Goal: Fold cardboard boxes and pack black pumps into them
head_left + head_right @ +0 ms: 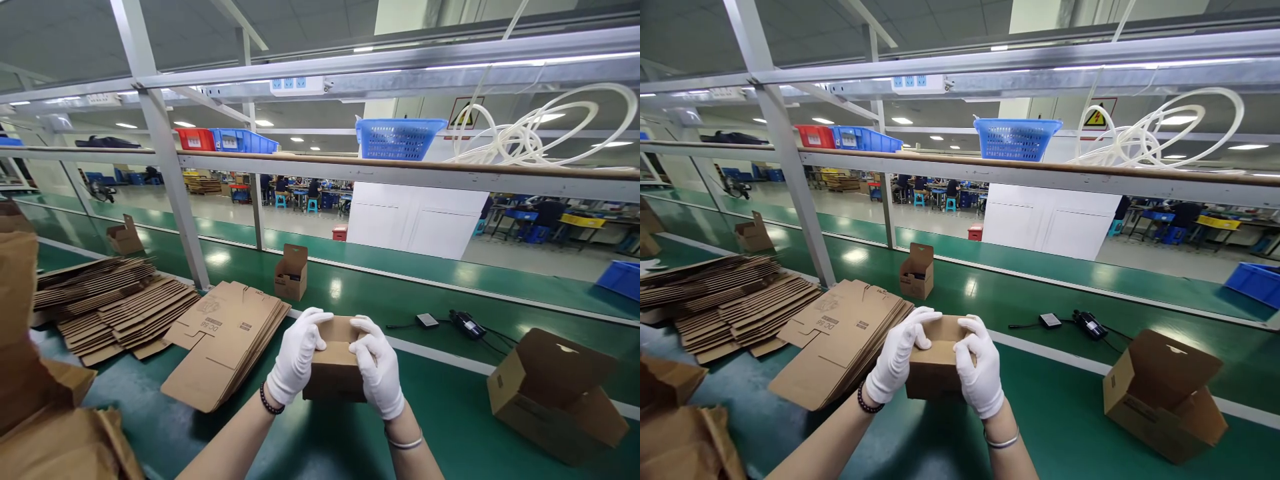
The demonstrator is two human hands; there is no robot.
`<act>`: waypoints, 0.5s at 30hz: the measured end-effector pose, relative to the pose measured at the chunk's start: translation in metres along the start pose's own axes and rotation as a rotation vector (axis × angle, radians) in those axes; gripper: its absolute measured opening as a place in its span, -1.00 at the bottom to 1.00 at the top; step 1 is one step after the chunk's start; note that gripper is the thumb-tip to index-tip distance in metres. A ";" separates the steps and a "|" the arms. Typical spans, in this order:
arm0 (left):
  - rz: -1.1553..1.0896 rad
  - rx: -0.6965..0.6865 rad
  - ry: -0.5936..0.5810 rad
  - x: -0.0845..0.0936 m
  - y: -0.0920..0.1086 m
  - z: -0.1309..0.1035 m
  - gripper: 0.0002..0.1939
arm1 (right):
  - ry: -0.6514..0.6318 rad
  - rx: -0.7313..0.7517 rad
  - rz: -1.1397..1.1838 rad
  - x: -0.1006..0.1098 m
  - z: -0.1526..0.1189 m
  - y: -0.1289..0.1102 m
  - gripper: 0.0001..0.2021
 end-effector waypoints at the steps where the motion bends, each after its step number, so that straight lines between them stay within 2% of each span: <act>1: 0.006 -0.008 0.000 0.000 0.001 0.001 -0.43 | -0.005 0.017 -0.004 0.000 0.000 -0.003 -0.75; 4: 0.026 -0.002 -0.049 0.000 0.004 0.002 -0.46 | -0.016 0.054 -0.014 0.003 -0.001 -0.008 -0.76; 6: 0.072 0.054 -0.189 -0.008 0.000 0.001 -0.58 | 0.002 0.080 -0.027 0.008 -0.002 -0.010 -0.83; 7: 0.101 0.095 -0.286 -0.014 -0.004 -0.002 -0.48 | 0.014 0.092 -0.020 0.011 -0.002 -0.010 -0.88; 9: 0.141 0.194 -0.441 -0.023 -0.018 -0.009 0.07 | -0.003 0.110 0.022 0.014 0.002 -0.007 -0.87; 10: 0.138 0.250 -0.461 -0.023 -0.026 -0.013 0.26 | -0.019 0.106 0.048 0.016 0.005 -0.003 -0.80; 11: 0.105 0.306 -0.441 -0.020 -0.034 -0.015 0.31 | -0.016 0.086 0.067 0.020 0.010 0.003 -0.73; 12: 0.035 0.357 -0.389 -0.015 -0.042 -0.016 0.26 | 0.015 0.042 0.072 0.026 0.017 0.013 -0.66; 15: -0.315 0.445 -0.153 0.006 -0.060 -0.018 -0.07 | 0.174 -0.266 0.053 0.050 0.031 0.062 -0.48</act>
Point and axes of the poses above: each hand's wrist, its own z-axis towards the middle knuckle, its own x-axis out of the back of the hand, y = z × x, the point moved 9 cm from there along z, towards the middle knuckle, and after that the axes turned 10 degrees about -x, right-handed, at the moved point
